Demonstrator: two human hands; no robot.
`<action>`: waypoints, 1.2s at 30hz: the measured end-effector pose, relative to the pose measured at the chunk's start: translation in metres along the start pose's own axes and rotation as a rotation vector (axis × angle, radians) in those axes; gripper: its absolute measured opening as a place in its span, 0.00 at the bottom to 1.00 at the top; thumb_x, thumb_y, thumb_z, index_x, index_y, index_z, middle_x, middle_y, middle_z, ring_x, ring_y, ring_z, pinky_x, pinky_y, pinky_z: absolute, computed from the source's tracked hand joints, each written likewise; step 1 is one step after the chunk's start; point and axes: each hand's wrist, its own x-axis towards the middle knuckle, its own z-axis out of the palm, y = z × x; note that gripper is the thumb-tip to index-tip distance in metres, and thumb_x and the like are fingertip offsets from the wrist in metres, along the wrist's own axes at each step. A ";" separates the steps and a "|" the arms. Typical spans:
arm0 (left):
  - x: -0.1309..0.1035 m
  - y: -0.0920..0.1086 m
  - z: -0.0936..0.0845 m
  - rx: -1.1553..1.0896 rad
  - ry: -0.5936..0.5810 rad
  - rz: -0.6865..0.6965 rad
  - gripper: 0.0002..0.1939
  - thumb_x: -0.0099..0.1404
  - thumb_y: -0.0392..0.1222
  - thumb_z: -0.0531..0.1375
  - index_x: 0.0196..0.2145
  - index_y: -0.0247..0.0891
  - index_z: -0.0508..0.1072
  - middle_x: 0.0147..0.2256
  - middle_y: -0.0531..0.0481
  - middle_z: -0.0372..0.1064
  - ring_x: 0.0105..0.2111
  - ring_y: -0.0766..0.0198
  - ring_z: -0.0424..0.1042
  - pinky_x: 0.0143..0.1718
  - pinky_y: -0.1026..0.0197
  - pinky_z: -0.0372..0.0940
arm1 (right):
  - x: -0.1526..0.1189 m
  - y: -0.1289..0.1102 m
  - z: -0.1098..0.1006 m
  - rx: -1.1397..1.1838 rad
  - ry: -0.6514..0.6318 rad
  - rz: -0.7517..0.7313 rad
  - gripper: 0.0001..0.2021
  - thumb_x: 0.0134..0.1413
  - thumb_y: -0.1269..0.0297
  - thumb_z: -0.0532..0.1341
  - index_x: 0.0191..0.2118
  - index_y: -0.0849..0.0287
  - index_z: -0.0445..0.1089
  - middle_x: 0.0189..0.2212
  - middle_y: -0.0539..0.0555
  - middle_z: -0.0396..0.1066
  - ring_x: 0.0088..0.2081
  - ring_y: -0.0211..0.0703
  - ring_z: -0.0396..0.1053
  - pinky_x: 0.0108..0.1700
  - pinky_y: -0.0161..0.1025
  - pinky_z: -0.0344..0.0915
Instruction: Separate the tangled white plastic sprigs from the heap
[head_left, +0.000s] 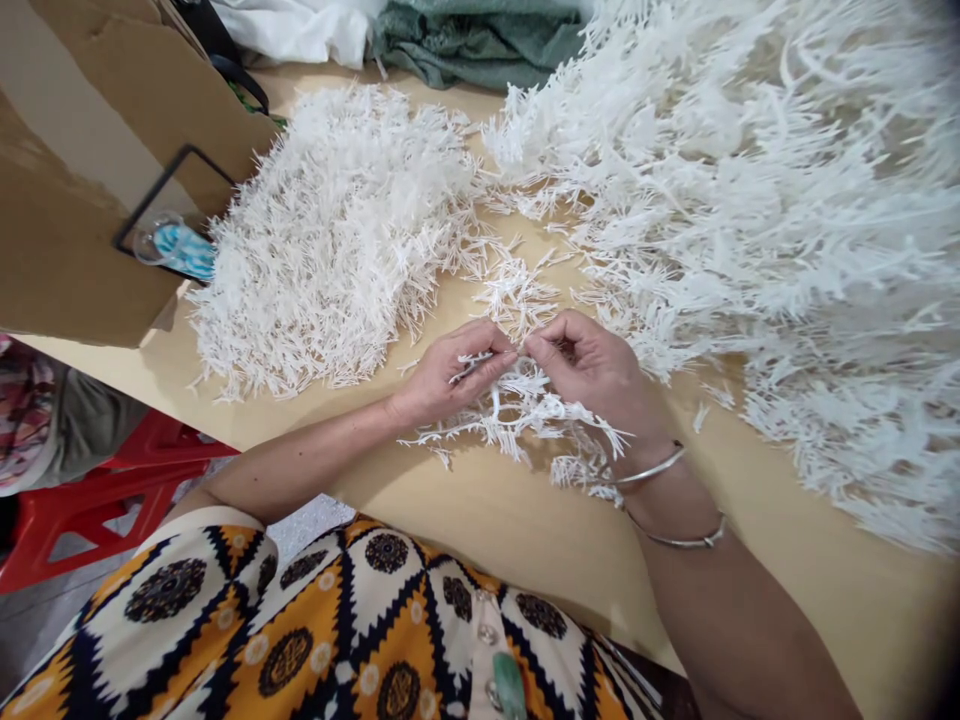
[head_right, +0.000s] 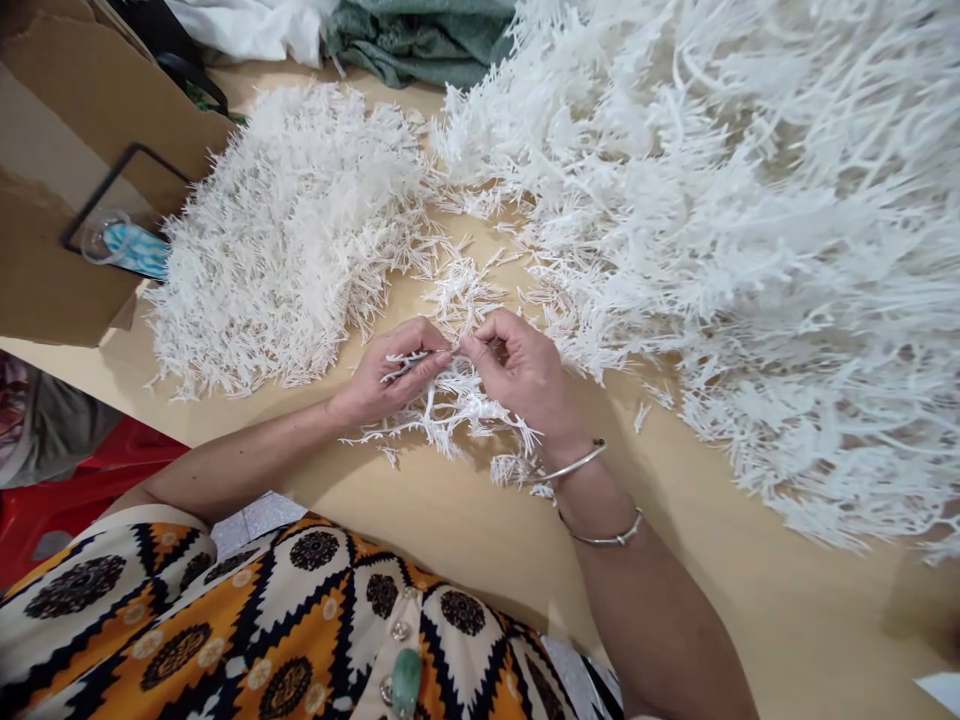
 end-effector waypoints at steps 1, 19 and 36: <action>0.000 0.000 0.000 0.016 0.009 0.015 0.10 0.76 0.46 0.60 0.38 0.39 0.73 0.33 0.51 0.72 0.35 0.68 0.71 0.39 0.61 0.67 | 0.000 -0.001 0.004 0.002 0.020 0.001 0.12 0.64 0.61 0.66 0.29 0.54 0.67 0.21 0.45 0.60 0.23 0.34 0.54 0.26 0.38 0.51; -0.006 0.004 0.004 -0.034 0.040 -0.060 0.09 0.76 0.47 0.61 0.39 0.39 0.74 0.35 0.51 0.74 0.34 0.69 0.72 0.38 0.62 0.67 | 0.001 0.000 -0.014 0.280 -0.011 0.045 0.14 0.67 0.47 0.65 0.47 0.48 0.81 0.49 0.53 0.82 0.49 0.46 0.80 0.53 0.47 0.77; -0.001 0.005 0.002 0.039 -0.003 -0.010 0.10 0.77 0.46 0.60 0.39 0.38 0.76 0.33 0.50 0.74 0.34 0.69 0.72 0.39 0.62 0.67 | -0.004 0.002 0.002 0.267 -0.032 -0.019 0.04 0.62 0.60 0.70 0.36 0.51 0.79 0.29 0.48 0.73 0.30 0.37 0.67 0.33 0.39 0.64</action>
